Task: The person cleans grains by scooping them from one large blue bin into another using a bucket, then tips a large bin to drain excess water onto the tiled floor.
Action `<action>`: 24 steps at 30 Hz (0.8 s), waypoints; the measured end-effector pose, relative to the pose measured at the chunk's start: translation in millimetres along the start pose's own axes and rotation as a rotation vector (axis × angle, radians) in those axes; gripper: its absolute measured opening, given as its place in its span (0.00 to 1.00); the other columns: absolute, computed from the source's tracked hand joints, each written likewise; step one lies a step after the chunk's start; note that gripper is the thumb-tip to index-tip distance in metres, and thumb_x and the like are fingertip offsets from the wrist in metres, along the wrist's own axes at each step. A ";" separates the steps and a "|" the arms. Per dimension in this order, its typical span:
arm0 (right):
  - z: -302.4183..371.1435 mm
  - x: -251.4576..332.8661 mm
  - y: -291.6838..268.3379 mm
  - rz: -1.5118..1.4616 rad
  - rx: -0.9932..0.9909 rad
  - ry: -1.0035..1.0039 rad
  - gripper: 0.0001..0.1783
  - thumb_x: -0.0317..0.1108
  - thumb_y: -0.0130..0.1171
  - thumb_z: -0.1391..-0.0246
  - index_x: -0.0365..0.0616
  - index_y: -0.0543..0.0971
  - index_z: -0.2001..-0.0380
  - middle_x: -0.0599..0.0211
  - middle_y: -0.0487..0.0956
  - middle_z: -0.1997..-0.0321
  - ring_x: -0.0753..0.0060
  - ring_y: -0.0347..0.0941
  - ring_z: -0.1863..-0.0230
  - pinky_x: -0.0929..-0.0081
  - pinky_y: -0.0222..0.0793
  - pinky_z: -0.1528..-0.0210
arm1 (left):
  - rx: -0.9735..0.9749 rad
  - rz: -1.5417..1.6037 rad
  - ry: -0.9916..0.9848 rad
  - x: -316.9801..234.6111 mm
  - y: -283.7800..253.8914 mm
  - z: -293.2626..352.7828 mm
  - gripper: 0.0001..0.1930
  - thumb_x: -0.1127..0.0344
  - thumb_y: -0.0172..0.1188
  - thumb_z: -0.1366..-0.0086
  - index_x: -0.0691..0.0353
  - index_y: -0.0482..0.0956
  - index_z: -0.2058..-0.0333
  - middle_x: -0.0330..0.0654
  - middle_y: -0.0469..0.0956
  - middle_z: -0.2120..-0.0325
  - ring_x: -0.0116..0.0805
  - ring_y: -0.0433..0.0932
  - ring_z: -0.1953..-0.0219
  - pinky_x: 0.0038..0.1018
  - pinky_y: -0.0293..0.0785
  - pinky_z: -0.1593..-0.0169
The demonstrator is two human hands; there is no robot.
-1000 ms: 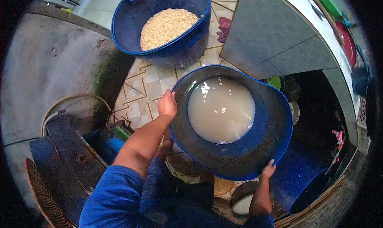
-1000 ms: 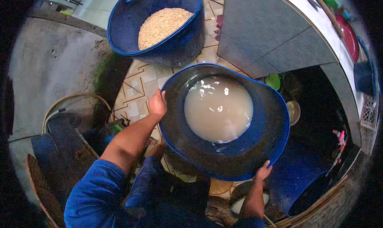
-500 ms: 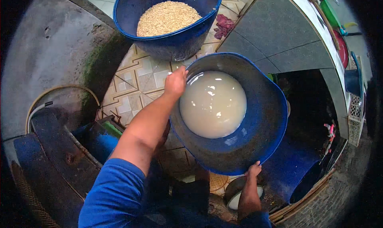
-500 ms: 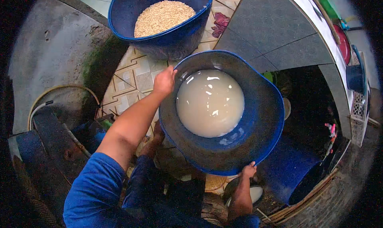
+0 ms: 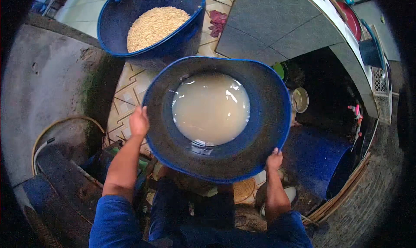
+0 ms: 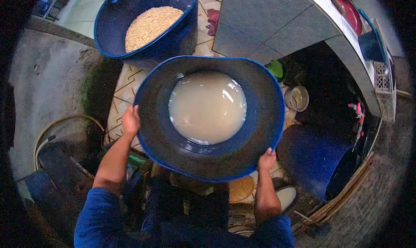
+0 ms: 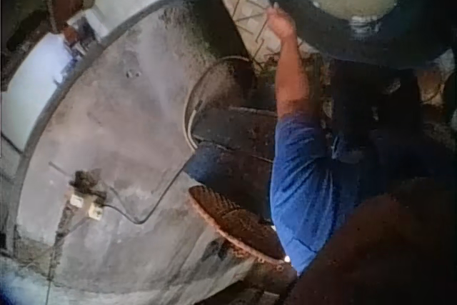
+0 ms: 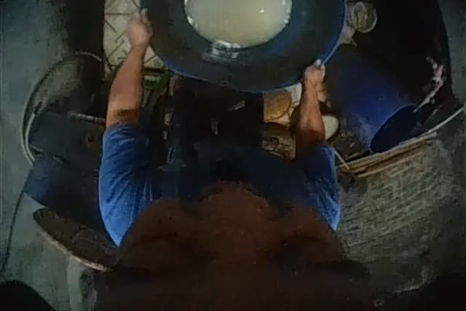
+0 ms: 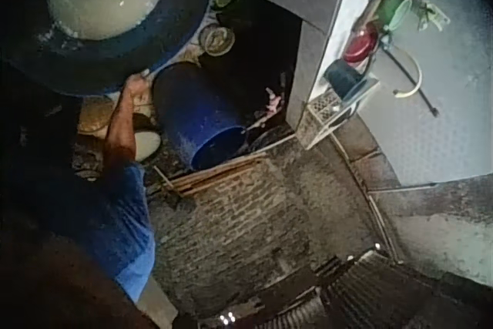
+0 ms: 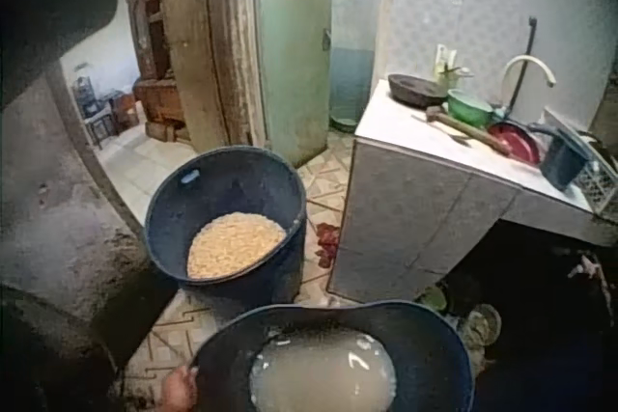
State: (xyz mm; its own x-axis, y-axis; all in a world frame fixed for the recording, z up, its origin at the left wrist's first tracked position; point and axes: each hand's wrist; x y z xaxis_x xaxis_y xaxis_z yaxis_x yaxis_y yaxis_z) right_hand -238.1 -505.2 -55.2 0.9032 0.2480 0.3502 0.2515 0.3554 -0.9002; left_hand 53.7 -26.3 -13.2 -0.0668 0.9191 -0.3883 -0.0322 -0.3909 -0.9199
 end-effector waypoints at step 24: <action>16.2 50.9 -3.1 0.044 0.170 0.251 0.24 0.51 0.36 0.38 0.39 0.70 0.62 0.42 0.76 0.70 0.37 0.73 0.66 0.46 0.66 0.62 | 0.080 -0.144 0.061 11.1 -18.4 -13.9 0.14 0.62 0.52 0.37 0.67 0.72 0.59 0.55 0.77 0.68 0.55 0.75 0.64 0.40 0.70 0.60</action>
Point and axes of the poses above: each hand's wrist, its own z-axis away from the middle knuckle, its own y-axis out of the palm, x = y × z
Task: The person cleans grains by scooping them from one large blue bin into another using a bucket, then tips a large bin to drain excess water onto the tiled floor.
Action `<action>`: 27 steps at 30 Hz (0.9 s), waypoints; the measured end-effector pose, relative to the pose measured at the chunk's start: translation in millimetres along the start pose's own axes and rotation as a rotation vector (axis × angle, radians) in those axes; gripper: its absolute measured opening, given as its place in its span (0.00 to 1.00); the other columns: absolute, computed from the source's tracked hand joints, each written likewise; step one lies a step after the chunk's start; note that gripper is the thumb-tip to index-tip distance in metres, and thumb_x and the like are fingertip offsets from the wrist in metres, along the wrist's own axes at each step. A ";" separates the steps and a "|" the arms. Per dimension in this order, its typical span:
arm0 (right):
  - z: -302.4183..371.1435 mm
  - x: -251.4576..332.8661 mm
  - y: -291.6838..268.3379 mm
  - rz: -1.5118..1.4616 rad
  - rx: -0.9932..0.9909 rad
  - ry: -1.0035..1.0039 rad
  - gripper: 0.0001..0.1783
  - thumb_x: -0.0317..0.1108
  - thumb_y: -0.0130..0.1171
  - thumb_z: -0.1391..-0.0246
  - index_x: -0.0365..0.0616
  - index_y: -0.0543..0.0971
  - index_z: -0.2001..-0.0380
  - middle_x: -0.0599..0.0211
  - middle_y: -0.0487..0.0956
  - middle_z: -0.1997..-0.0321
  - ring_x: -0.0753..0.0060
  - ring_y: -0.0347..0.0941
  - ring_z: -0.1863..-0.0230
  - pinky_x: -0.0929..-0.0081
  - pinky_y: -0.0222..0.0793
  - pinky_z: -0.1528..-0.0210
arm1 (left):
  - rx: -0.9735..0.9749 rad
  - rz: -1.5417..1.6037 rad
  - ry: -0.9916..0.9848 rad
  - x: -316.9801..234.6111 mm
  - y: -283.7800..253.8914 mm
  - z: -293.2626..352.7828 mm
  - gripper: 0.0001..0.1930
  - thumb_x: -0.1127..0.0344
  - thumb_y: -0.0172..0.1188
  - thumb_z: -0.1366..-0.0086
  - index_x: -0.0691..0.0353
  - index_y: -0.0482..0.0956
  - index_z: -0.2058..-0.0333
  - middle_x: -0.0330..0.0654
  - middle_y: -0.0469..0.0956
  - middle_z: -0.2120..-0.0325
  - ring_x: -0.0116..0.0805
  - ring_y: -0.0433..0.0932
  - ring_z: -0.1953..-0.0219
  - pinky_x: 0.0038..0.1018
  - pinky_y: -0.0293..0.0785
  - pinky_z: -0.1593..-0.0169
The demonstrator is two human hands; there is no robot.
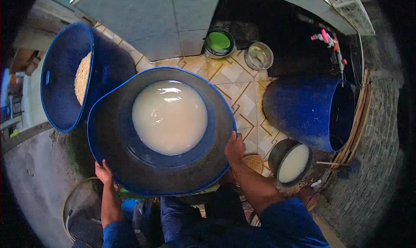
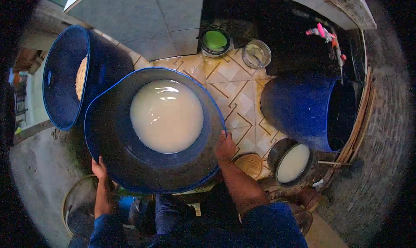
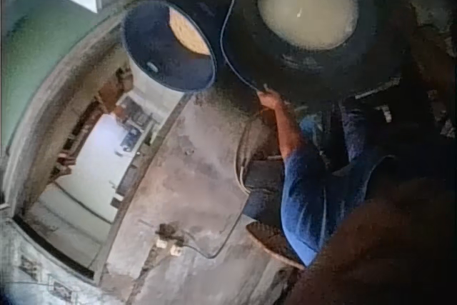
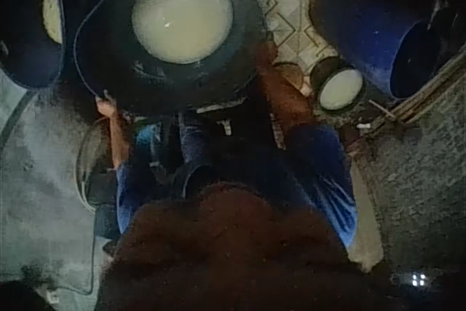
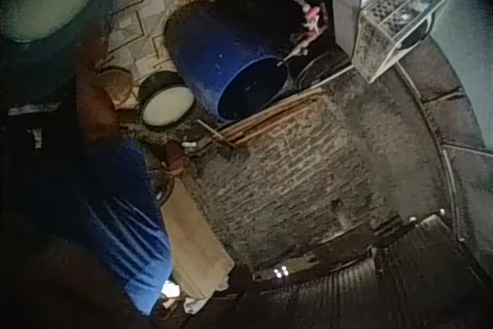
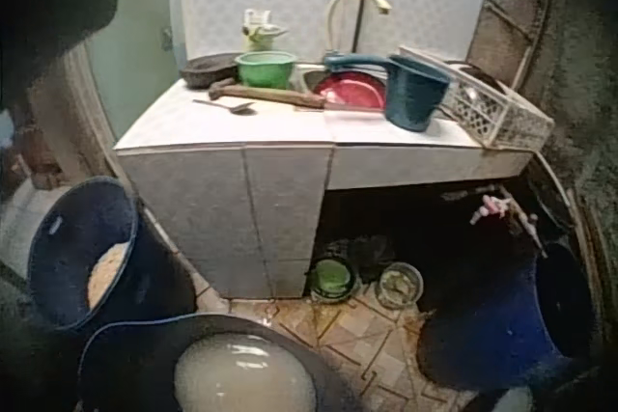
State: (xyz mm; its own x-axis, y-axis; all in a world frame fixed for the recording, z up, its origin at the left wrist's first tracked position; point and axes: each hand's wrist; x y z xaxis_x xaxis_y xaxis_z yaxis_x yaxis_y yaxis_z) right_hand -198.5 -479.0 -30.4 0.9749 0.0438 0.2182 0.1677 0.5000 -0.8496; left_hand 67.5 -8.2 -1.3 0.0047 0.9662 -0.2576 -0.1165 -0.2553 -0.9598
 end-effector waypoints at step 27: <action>-191.2 -245.6 34.2 -0.099 -0.447 -0.089 0.32 0.61 0.37 0.40 0.50 0.62 0.90 0.66 0.50 0.93 0.64 0.43 0.93 0.57 0.39 0.88 | 0.078 0.553 0.187 -327.5 -63.6 177.8 0.35 0.62 0.50 0.38 0.67 0.43 0.37 0.54 0.51 0.40 0.45 0.54 0.40 0.37 0.47 0.38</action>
Point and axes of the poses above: each hand's wrist, its own z-axis away from the middle knuckle, its own y-axis out of the palm, x = y × z
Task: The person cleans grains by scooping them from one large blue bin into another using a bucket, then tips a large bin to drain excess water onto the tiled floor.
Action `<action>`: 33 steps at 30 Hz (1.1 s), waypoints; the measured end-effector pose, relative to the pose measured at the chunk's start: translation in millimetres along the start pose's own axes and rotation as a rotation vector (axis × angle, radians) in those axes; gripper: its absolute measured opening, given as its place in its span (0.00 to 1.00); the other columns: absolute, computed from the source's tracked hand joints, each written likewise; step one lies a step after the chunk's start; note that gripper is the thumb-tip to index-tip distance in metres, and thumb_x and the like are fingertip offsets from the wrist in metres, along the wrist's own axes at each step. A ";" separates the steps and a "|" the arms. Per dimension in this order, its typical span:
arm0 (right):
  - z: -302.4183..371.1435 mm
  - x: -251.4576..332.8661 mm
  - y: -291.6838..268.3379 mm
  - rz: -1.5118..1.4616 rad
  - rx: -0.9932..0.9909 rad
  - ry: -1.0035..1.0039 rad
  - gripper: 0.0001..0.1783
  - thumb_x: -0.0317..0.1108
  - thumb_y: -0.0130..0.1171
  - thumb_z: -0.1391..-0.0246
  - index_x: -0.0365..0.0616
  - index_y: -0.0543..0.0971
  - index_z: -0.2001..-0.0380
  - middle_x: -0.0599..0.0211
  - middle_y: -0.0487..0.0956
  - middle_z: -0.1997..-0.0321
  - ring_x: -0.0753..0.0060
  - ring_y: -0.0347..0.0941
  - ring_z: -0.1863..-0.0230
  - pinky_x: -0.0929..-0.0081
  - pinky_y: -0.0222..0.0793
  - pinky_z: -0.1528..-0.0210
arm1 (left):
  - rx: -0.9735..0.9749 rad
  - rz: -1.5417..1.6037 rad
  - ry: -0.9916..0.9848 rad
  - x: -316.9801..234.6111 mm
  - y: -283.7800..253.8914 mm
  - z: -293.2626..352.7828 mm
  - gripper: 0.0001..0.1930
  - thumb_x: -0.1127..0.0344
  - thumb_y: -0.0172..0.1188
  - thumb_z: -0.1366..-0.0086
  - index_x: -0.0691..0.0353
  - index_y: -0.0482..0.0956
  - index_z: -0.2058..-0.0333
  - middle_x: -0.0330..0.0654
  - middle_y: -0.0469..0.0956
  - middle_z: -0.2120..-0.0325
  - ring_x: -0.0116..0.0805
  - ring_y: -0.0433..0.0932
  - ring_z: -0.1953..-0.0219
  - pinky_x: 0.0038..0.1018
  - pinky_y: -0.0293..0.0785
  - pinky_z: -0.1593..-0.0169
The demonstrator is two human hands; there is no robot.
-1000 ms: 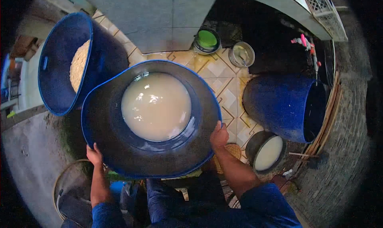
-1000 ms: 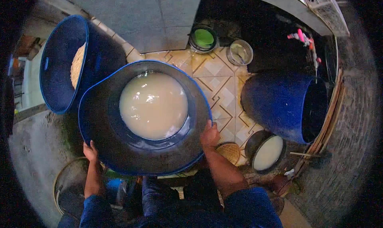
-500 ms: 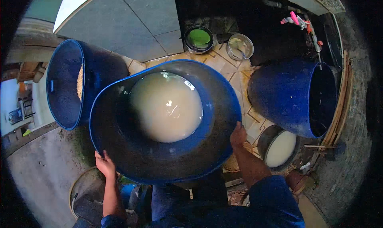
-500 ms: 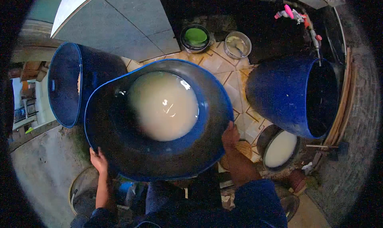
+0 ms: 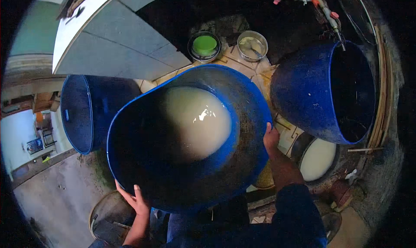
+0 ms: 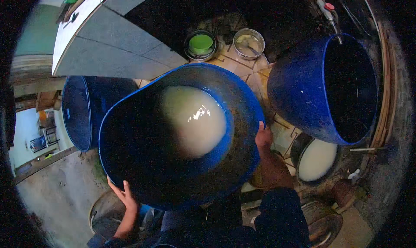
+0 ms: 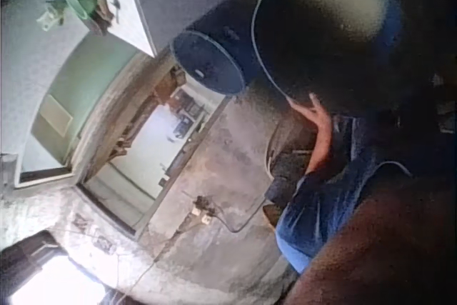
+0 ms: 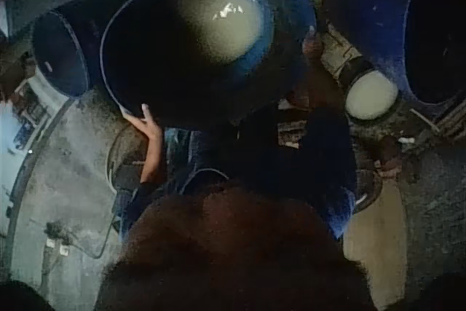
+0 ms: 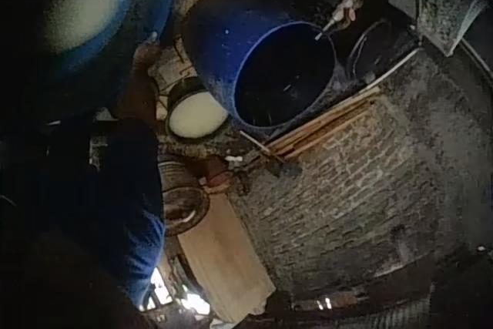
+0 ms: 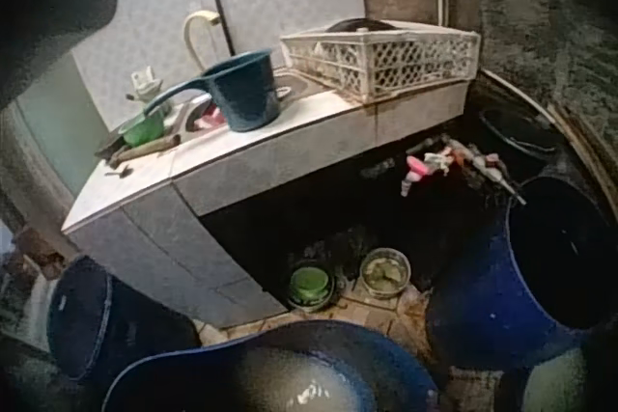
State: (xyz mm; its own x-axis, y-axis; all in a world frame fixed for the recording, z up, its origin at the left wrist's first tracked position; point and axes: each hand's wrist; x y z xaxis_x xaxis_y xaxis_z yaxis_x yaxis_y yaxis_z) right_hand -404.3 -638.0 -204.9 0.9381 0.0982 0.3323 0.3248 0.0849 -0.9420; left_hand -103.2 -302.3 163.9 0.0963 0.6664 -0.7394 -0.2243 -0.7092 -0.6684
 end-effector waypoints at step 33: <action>106.5 306.8 -271.6 -1.164 1.220 -0.434 0.29 0.38 0.50 0.42 0.39 0.58 0.40 0.47 0.65 0.41 0.59 0.64 0.41 0.65 0.60 0.42 | 0.595 0.138 0.412 -61.2 84.0 52.6 0.53 0.65 0.57 0.48 0.76 0.22 0.41 0.71 0.22 0.39 0.65 0.16 0.37 0.51 0.15 0.39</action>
Point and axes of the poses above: each hand's wrist, its own z-axis away from the middle knuckle, its own y-axis out of the palm, x = y × z
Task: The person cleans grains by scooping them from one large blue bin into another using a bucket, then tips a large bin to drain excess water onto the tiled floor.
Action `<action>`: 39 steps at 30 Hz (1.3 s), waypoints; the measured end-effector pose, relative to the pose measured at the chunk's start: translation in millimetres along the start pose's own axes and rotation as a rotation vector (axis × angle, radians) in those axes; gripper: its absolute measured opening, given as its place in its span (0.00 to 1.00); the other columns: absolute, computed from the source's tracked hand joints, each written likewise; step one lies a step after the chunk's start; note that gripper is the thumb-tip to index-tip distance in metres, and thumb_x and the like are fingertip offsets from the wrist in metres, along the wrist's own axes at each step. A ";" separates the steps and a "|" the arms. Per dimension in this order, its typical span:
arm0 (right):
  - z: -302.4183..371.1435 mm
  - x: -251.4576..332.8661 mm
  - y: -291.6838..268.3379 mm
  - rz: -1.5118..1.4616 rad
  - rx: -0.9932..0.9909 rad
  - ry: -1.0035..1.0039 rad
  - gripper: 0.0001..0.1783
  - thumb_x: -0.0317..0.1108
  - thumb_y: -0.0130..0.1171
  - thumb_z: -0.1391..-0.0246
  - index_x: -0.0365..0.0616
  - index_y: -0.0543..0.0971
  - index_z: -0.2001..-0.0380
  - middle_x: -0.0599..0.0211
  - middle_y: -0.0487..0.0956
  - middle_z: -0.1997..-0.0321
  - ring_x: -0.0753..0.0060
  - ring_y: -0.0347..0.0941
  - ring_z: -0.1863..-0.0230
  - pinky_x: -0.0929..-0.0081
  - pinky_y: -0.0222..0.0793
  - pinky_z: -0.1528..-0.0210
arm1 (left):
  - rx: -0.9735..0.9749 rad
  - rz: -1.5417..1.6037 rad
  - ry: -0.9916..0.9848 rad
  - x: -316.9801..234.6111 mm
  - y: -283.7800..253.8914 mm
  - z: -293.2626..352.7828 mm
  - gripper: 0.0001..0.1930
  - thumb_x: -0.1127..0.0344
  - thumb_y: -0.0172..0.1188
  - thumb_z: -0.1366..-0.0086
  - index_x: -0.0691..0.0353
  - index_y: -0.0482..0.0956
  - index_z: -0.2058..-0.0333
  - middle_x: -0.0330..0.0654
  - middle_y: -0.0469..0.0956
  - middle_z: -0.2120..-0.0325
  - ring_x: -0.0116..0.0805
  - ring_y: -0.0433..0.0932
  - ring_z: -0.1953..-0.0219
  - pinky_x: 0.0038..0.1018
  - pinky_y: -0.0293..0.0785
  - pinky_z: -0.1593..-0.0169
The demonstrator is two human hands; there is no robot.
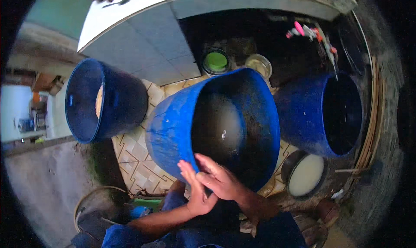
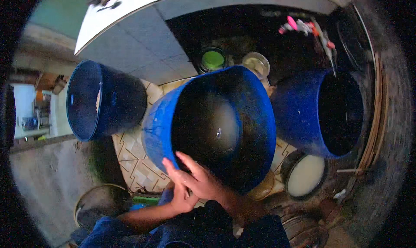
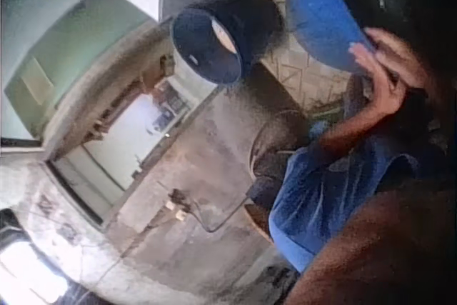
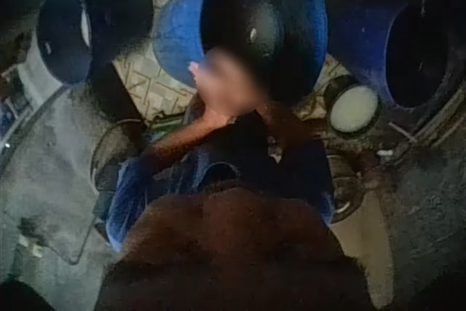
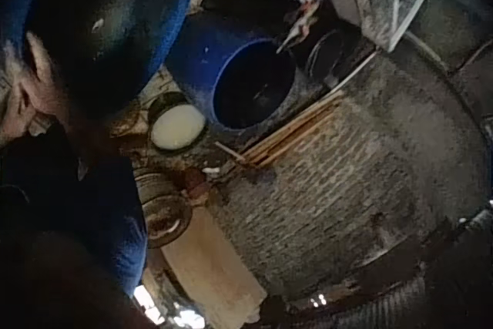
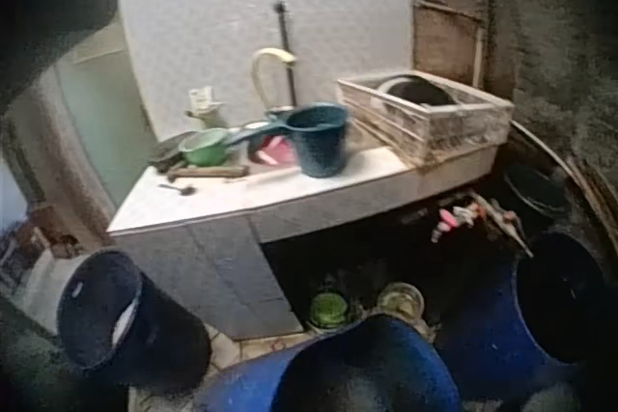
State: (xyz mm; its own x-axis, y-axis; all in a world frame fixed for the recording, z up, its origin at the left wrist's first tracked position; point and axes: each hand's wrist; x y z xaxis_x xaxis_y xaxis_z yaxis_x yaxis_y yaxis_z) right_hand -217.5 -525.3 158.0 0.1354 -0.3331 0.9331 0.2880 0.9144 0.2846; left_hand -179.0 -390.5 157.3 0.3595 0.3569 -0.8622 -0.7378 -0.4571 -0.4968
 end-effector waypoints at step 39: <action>9.2 18.9 53.3 0.669 -0.495 0.151 0.11 0.33 0.51 0.43 0.36 0.75 0.63 0.77 0.71 0.78 0.86 0.62 0.77 0.82 0.59 0.75 | -0.280 1.244 -1.073 404.3 -115.0 23.8 0.40 0.32 0.39 0.39 0.61 0.61 0.41 0.46 0.67 0.44 0.43 0.68 0.45 0.39 0.62 0.42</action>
State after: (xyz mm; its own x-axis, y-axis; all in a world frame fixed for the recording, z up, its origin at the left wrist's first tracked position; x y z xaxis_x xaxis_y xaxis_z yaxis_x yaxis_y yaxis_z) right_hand -208.4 -480.8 192.9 0.5405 0.1832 0.8212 0.4789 0.7355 -0.4793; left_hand 37.6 -174.2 -131.8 -0.9466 -0.0069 -0.3225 -0.0925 -0.9520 0.2919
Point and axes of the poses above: each hand's wrist, its own z-axis away from the middle knuckle, its own y-axis out of the palm, x = y × z
